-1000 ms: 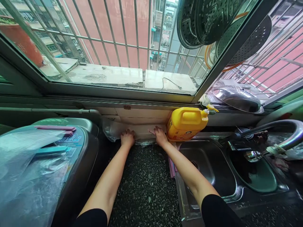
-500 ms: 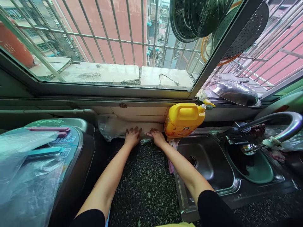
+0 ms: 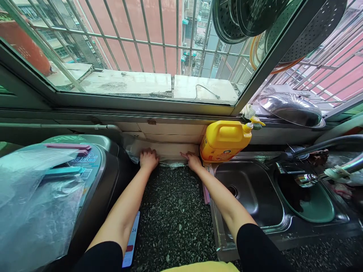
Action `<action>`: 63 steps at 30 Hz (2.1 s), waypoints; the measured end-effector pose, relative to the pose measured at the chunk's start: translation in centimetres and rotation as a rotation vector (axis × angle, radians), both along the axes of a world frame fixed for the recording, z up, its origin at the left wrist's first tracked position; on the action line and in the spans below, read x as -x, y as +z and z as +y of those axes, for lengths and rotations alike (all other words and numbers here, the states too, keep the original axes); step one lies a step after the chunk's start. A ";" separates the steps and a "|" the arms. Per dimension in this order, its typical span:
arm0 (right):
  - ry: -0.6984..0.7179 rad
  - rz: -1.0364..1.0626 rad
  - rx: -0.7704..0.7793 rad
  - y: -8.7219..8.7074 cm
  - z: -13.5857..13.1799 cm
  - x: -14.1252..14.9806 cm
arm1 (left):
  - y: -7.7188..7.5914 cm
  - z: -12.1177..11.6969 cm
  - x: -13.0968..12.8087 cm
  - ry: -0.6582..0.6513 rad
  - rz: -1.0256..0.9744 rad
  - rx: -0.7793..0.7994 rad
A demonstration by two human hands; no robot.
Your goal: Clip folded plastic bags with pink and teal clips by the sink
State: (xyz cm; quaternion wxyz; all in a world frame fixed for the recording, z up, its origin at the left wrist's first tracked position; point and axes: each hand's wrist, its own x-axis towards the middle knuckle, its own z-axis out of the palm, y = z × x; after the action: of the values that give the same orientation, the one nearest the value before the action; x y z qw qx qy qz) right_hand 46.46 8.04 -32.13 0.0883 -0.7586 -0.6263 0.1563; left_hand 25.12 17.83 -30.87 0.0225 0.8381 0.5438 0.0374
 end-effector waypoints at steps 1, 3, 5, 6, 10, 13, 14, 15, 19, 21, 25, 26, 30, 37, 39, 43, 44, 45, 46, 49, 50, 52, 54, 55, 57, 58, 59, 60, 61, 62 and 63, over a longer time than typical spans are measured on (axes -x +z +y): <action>-0.024 0.000 -0.003 0.4 -0.1 -0.1 | 0.2 -0.1 -0.2 0.006 -0.060 0.007; -0.082 -0.004 -0.004 1.4 -0.8 -0.1 | 0.5 -0.9 -1.2 0.035 -0.255 0.048; -0.167 0.009 -0.022 2.4 -2.5 0.2 | 0.5 -3.0 -2.8 0.051 -0.523 0.209; -0.214 0.025 -0.038 2.7 -3.8 0.5 | 0.2 -4.6 -3.8 0.052 -0.669 0.334; -0.333 0.112 -0.089 2.1 -11.2 2.6 | -1.5 -13.7 -6.8 0.105 -1.150 0.890; -0.296 0.176 -0.107 0.3 -16.7 4.4 | -3.0 -19.9 -7.8 0.215 -1.249 1.039; -0.293 0.187 -0.108 -0.2 -18.1 4.8 | -3.3 -21.3 -8.0 0.246 -1.227 1.053; -0.300 0.181 -0.100 -0.5 -19.2 5.1 | -3.6 -22.3 -8.3 0.266 -1.192 1.062; -0.358 0.044 0.018 -0.2 -20.7 4.9 | -4.0 -22.6 -9.4 0.266 -1.069 1.052; -0.341 -0.010 0.105 0.4 -20.2 4.6 | -4.1 -21.8 -10.0 0.254 -1.014 1.010; -0.282 -0.035 0.235 0.9 -19.2 4.4 | -4.3 -20.5 -11.1 0.208 -0.876 0.898; -0.273 -0.040 0.240 0.8 -19.1 4.5 | -4.3 -20.4 -11.3 0.191 -0.844 0.867; -0.231 -0.058 0.236 0.2 -19.3 4.9 | -4.1 -20.6 -12.0 0.122 -0.745 0.758; -0.172 -0.042 0.212 0.0 -19.8 4.9 | -2.2 -22.3 -5.7 0.054 -0.573 0.504; -0.164 -0.037 0.196 -0.1 -20.0 4.9 | -1.9 -22.9 -1.6 0.061 -0.417 0.301; -0.117 -0.073 0.169 0.0 -20.5 5.3 | -2.0 -24.2 5.3 0.196 -0.167 0.139; -0.101 -0.090 0.167 0.0 -20.6 5.5 | -2.2 -24.5 6.3 0.220 -0.134 0.148; -0.085 -0.108 0.166 0.1 -20.7 5.7 | -2.3 -24.7 6.9 0.233 -0.114 0.164; -0.070 -0.126 0.163 0.1 -20.8 6.0 | -2.4 -24.8 7.3 0.238 -0.104 0.176; -0.034 -0.171 0.145 0.5 -21.1 6.7 | -2.2 -25.3 7.3 0.228 -0.123 0.184; -0.023 -0.181 0.137 0.6 -21.2 7.0 | -2.0 -25.5 7.1 0.215 -0.145 0.184; -0.001 -0.197 0.131 1.0 -21.5 7.6 | -1.6 -26.1 6.7 0.175 -0.202 0.188; 0.029 -0.213 0.133 1.4 -21.7 8.4 | -0.8 -26.7 6.4 0.113 -0.273 0.178; 0.048 -0.218 0.131 1.6 -21.7 8.9 | -0.2 -26.8 6.4 0.074 -0.316 0.160; 0.104 -0.209 0.107 2.2 -21.3 10.1 | 1.6 -26.7 6.9 -0.009 -0.410 0.094; 0.136 -0.194 0.081 2.6 -20.8 10.8 | 2.9 -26.5 7.3 -0.050 -0.456 0.048; 0.170 -0.176 0.049 3.1 -20.1 11.5 | 4.5 -26.0 7.9 -0.085 -0.496 -0.002; 0.203 -0.154 0.012 3.7 -19.3 12.2 | 6.2 -25.4 8.6 -0.113 -0.524 -0.054; 0.234 -0.134 -0.029 4.5 -18.4 13.0 | 8.2 -24.7 9.5 -0.131 -0.541 -0.106; 0.264 -0.114 -0.072 5.4 -17.3 13.9 | 10.2 -24.0 10.5 -0.141 -0.547 -0.154; 0.292 -0.095 -0.114 6.4 -16.2 14.7 | 12.2 -23.2 11.6 -0.140 -0.543 -0.199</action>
State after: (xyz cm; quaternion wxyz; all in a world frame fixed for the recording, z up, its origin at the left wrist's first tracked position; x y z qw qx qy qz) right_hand 31.79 -8.16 -25.72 0.0780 -0.6598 -0.7412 0.0955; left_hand 13.53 -5.36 -18.62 0.0874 0.8311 0.4524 0.3116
